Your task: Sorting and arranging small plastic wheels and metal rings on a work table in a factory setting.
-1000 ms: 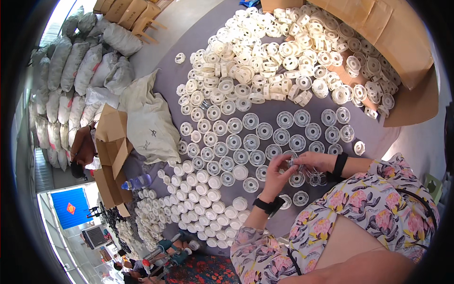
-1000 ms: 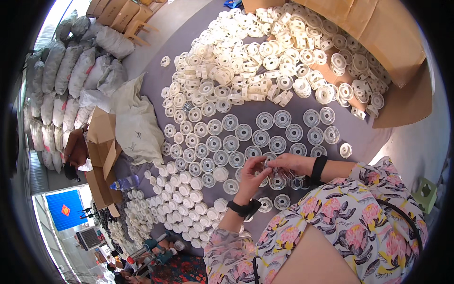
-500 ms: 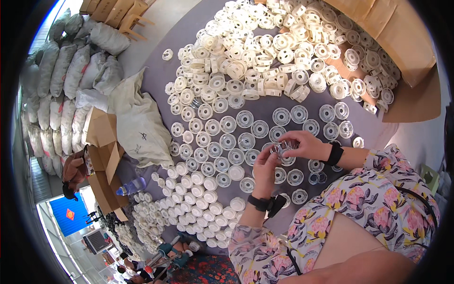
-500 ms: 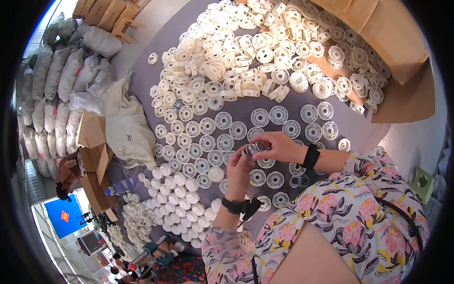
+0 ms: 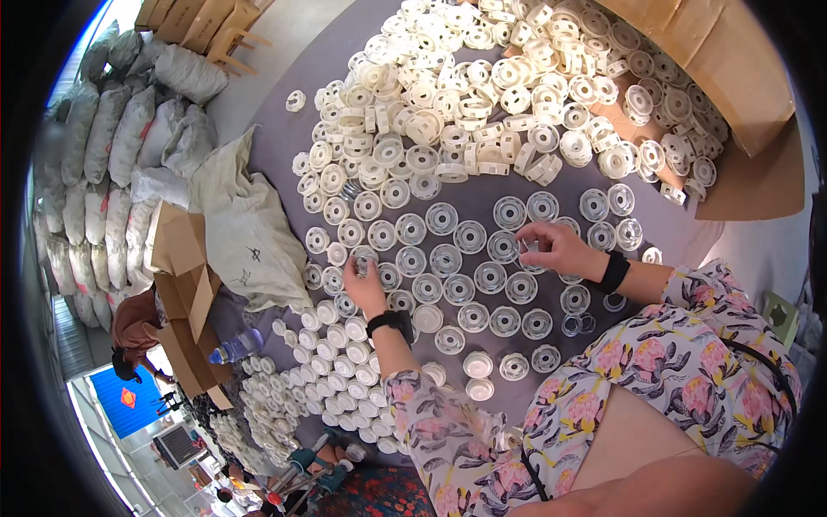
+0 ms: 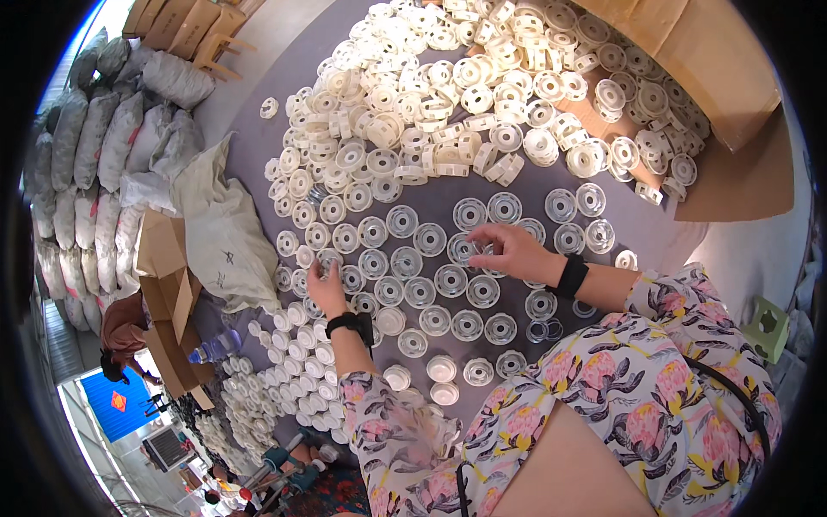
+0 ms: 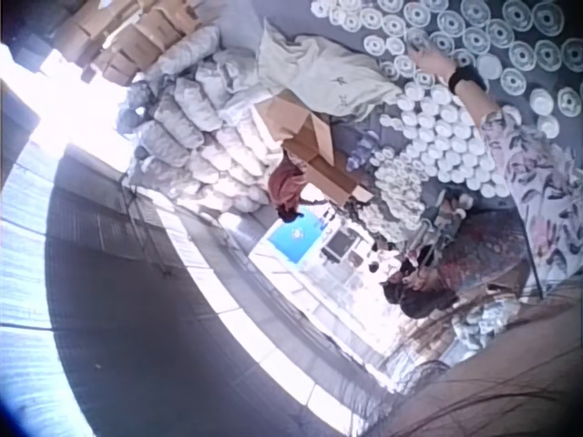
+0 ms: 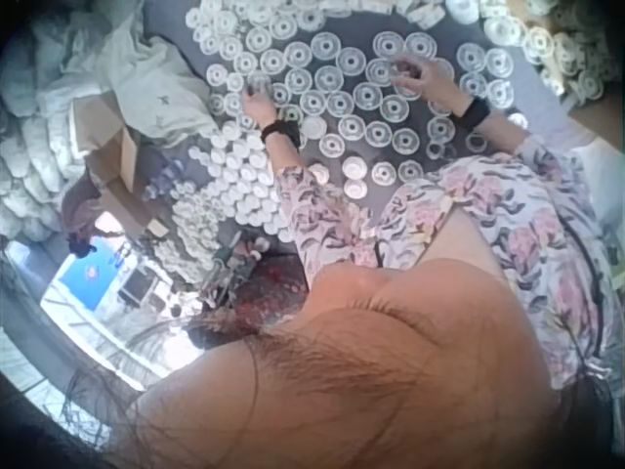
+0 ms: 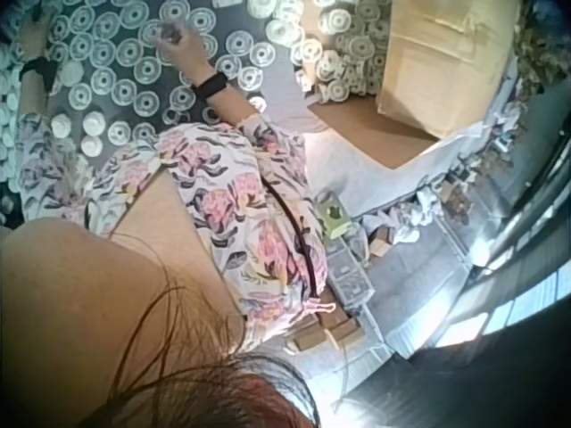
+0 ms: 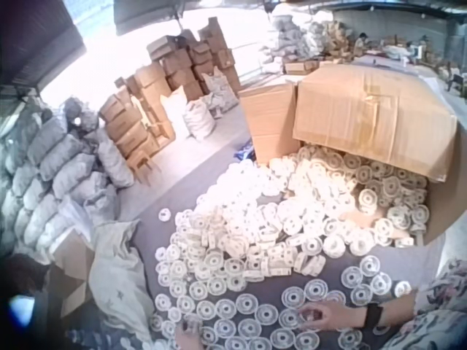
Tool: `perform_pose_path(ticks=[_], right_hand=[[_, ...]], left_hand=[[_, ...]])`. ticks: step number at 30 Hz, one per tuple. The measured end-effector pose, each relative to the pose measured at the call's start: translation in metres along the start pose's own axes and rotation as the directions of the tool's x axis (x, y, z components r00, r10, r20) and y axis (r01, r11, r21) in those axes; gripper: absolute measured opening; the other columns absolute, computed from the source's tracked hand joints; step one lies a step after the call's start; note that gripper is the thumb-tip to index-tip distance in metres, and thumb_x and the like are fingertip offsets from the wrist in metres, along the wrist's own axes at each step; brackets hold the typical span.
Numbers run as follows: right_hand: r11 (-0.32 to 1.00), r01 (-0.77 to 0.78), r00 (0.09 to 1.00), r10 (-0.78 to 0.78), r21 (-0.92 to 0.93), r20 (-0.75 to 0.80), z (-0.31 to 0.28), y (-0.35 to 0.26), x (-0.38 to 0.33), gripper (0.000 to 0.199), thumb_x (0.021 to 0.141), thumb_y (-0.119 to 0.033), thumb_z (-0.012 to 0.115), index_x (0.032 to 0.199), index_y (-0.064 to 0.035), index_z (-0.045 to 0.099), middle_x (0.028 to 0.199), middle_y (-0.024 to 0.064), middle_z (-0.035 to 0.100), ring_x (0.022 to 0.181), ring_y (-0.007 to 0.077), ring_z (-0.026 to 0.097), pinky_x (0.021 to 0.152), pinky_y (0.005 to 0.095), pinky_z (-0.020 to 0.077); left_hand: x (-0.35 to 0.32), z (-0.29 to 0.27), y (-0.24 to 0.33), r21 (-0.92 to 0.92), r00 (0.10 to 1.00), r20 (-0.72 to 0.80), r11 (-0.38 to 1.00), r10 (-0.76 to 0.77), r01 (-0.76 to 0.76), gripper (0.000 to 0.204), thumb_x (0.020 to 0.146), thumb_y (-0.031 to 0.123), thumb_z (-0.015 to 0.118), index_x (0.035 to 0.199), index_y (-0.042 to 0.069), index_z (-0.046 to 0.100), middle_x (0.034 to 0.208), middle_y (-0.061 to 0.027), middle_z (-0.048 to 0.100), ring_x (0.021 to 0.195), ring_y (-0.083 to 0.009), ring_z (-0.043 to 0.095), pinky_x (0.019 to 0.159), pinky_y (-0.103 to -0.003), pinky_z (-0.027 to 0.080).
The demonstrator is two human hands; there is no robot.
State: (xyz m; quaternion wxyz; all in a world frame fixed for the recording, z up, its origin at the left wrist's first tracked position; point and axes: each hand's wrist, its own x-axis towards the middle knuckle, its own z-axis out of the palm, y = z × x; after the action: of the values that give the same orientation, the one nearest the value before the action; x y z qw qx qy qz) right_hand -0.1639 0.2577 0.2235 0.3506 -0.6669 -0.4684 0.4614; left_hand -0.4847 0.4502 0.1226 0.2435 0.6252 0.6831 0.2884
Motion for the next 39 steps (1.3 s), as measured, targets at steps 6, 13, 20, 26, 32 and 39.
perform_pose_path(ticks=[6, 13, 20, 26, 32, 39], right_hand=[[0.875, -0.304, 0.951, 0.257, 0.377, 0.170, 0.011, 0.013, 0.000, 0.032, 0.084, -0.028, 0.061, 0.107, -0.0052, 0.055, 0.079, -0.0012, 0.059, 0.062, 0.0035, 0.049, 0.053, 0.0193, 0.0405], [0.761, -0.474, 0.881, 0.413, 0.443, 0.232, 0.024, 0.011, 0.004, 0.042, 0.085, -0.038, 0.058, 0.111, -0.0060, 0.051, 0.086, 0.0024, 0.065, 0.054, 0.0039, 0.047, 0.047, 0.0197, 0.0371], [0.704, -0.521, 0.853, 0.427, 0.482, 0.300, 0.016, 0.022, 0.000, 0.035, 0.090, -0.033, 0.052, 0.111, -0.0055, 0.050, 0.088, 0.0043, 0.064, 0.064, 0.0040, 0.049, 0.055, 0.0177, 0.0391], [0.697, -0.519, 0.852, 0.469, 0.496, 0.233, 0.009, 0.026, 0.002, 0.032, 0.088, -0.036, 0.053, 0.103, -0.0077, 0.055, 0.083, 0.0015, 0.063, 0.058, 0.0035, 0.048, 0.049, 0.0171, 0.0372], [0.514, -0.562, 0.806, 0.517, 0.648, 0.289, 0.007, 0.037, 0.007, 0.029, 0.089, -0.033, 0.050, 0.102, -0.0074, 0.056, 0.082, 0.0031, 0.064, 0.066, 0.0049, 0.052, 0.054, 0.0182, 0.0396], [-0.012, -0.536, 0.689, 0.572, 0.844, 0.446, 0.023, 0.039, 0.012, 0.026, 0.089, -0.035, 0.050, 0.094, -0.0100, 0.056, 0.081, 0.0029, 0.062, 0.064, 0.0111, 0.056, 0.051, 0.0253, 0.0425]], left_hand=[[-0.045, 0.032, 0.064, -0.248, 0.935, 0.244, 0.949, 0.257, -0.197, 0.041, 0.071, 0.009, 0.072, 0.108, 0.003, 0.057, 0.099, -0.0064, 0.058, 0.088, -0.0191, 0.056, 0.076, -0.030, 0.045], [-0.124, 0.031, 0.123, -0.568, 0.570, 0.703, 0.818, 0.424, 0.091, 0.050, 0.073, 0.005, 0.071, 0.120, 0.007, 0.052, 0.094, -0.0036, 0.060, 0.080, -0.0112, 0.056, 0.068, -0.024, 0.046], [0.010, 0.010, 0.011, -0.143, 0.997, 0.045, 0.988, 0.064, -0.058, 0.047, 0.074, 0.013, 0.068, 0.116, 0.000, 0.053, 0.100, -0.0113, 0.059, 0.084, -0.0203, 0.056, 0.078, -0.033, 0.045], [0.069, -0.006, -0.036, 0.209, 0.999, -0.040, 0.978, 0.033, -0.023, 0.046, 0.073, 0.018, 0.070, 0.111, -0.003, 0.055, 0.104, -0.0167, 0.060, 0.087, -0.0265, 0.058, 0.080, -0.036, 0.045], [0.044, 0.004, 0.000, 0.133, 0.985, -0.078, 0.981, 0.151, -0.139, 0.040, 0.073, 0.016, 0.070, 0.107, 0.001, 0.056, 0.098, -0.0128, 0.058, 0.087, -0.0253, 0.057, 0.078, -0.035, 0.045], [-0.102, 0.032, 0.128, -0.580, 0.651, 0.614, 0.815, 0.446, -0.012, 0.050, 0.071, 0.007, 0.070, 0.117, 0.004, 0.052, 0.118, -0.0095, 0.052, 0.105, -0.0223, 0.054, 0.087, -0.032, 0.043]])
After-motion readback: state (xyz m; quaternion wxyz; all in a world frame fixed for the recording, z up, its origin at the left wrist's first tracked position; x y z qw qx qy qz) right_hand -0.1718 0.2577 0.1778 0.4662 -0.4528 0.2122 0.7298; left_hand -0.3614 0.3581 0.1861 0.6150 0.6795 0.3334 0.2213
